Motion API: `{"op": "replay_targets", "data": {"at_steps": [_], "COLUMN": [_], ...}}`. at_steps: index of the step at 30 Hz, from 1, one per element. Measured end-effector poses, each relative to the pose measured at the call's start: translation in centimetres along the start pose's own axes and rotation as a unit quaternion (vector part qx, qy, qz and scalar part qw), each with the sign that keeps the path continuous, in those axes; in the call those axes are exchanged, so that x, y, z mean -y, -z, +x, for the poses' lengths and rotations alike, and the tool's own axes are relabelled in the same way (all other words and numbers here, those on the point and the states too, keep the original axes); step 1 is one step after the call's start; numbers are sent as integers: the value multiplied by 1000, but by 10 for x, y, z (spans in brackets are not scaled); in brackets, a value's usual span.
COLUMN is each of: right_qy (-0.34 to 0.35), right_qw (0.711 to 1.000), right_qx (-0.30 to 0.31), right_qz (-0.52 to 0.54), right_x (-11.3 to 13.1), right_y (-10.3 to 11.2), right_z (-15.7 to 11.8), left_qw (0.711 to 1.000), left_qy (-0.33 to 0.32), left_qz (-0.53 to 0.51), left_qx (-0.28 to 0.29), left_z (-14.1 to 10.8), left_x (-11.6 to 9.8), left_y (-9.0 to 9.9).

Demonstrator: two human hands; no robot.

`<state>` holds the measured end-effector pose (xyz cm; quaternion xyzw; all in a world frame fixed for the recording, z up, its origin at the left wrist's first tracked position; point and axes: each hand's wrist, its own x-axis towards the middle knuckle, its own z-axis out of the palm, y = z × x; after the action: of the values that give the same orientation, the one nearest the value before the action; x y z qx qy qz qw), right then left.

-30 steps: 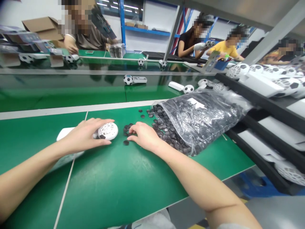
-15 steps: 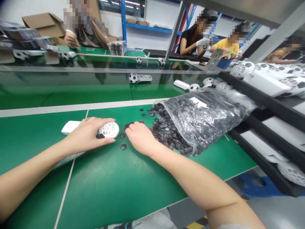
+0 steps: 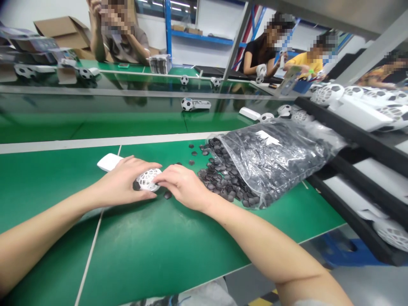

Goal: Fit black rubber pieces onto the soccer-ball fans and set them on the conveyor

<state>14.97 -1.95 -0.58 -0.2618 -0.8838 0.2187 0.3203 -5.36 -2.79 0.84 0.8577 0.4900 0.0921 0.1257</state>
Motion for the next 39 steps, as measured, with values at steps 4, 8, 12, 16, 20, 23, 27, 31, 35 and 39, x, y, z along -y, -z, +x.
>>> {"op": "replay_targets", "data": {"at_steps": [4, 8, 12, 16, 20, 23, 27, 31, 35, 39], "right_qy": [70, 107, 68, -11, -119, -179, -195, -171, -147, -157], "right_qw": [996, 988, 995, 998, 985, 967, 966, 980, 985, 973], "right_qx": [1, 31, 4, -56, -34, -2, -11, -21, 24, 89], "right_qz": [-59, -104, -73, 17, 118, 182, 170, 96, -87, -146], "right_x": [-1, 2, 2, -2, -4, -2, -2, -9, -16, -17], "right_y": [-1, -8, -15, -16, -17, -20, -21, -12, -6, -11], "right_z": [-1, 1, 2, 3, 4, 5, 6, 8, 8, 7], "left_qw": [1000, 1000, 999, 999, 998, 998, 998, 1000, 998, 997], "left_qy": [-2, 10, 21, 29, 36, 31, 24, -11, 27, 73], "left_qz": [-2, -3, 0, 0, -3, -10, -15, -24, -10, -2], "left_qx": [-7, -23, -32, -29, -44, -56, -59, -6, 49, 0], "left_z": [0, 0, -1, -1, 0, 2, 2, 0, -1, 0], "left_x": [-1, -3, -7, -9, -11, -14, -14, -2, 11, 11], "left_y": [-1, -4, -6, -6, -7, -8, -6, 2, 7, -1]}}
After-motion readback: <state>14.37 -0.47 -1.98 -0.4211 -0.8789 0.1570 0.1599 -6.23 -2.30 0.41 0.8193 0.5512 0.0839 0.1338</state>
